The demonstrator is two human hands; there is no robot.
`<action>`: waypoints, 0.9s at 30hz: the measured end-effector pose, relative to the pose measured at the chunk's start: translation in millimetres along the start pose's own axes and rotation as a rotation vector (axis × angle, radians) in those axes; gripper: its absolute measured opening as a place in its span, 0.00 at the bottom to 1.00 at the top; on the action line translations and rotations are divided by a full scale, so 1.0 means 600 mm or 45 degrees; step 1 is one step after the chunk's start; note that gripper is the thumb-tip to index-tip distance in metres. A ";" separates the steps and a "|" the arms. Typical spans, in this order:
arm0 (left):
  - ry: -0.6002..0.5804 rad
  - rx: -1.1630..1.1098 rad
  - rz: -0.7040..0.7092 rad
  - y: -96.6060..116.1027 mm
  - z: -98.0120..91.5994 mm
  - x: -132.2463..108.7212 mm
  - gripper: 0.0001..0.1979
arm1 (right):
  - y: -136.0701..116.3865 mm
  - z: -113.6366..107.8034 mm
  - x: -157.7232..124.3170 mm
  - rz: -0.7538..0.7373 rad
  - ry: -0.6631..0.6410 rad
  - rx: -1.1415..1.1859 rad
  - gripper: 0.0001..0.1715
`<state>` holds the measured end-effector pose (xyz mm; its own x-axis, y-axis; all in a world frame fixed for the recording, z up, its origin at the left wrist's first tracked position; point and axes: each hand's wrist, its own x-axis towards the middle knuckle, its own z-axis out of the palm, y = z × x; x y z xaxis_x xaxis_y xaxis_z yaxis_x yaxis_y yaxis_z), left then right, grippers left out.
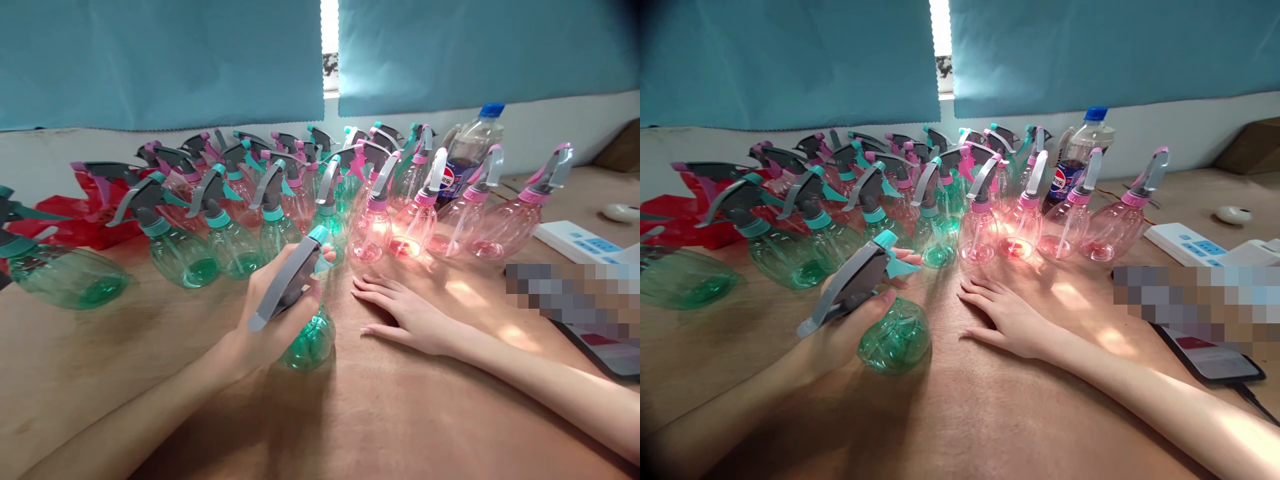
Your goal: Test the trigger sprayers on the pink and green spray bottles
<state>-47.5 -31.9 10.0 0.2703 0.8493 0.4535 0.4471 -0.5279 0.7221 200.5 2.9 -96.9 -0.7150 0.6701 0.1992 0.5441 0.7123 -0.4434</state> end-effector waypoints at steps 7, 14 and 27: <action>-0.024 -0.126 -0.056 0.002 0.000 0.004 0.14 | -0.001 0.000 0.000 0.001 -0.003 -0.015 0.39; -0.030 -0.128 -0.063 0.003 0.002 0.004 0.14 | 0.000 0.000 0.000 -0.009 -0.005 -0.017 0.39; -0.038 -0.127 -0.072 0.004 -0.001 0.004 0.13 | 0.001 0.002 -0.001 -0.002 0.029 0.019 0.39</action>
<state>-46.2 -31.4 13.1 0.2730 0.8766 0.3962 0.3756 -0.4763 0.7950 201.0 2.9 -98.2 -0.7056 0.6736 0.2198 0.5361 0.7104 -0.4560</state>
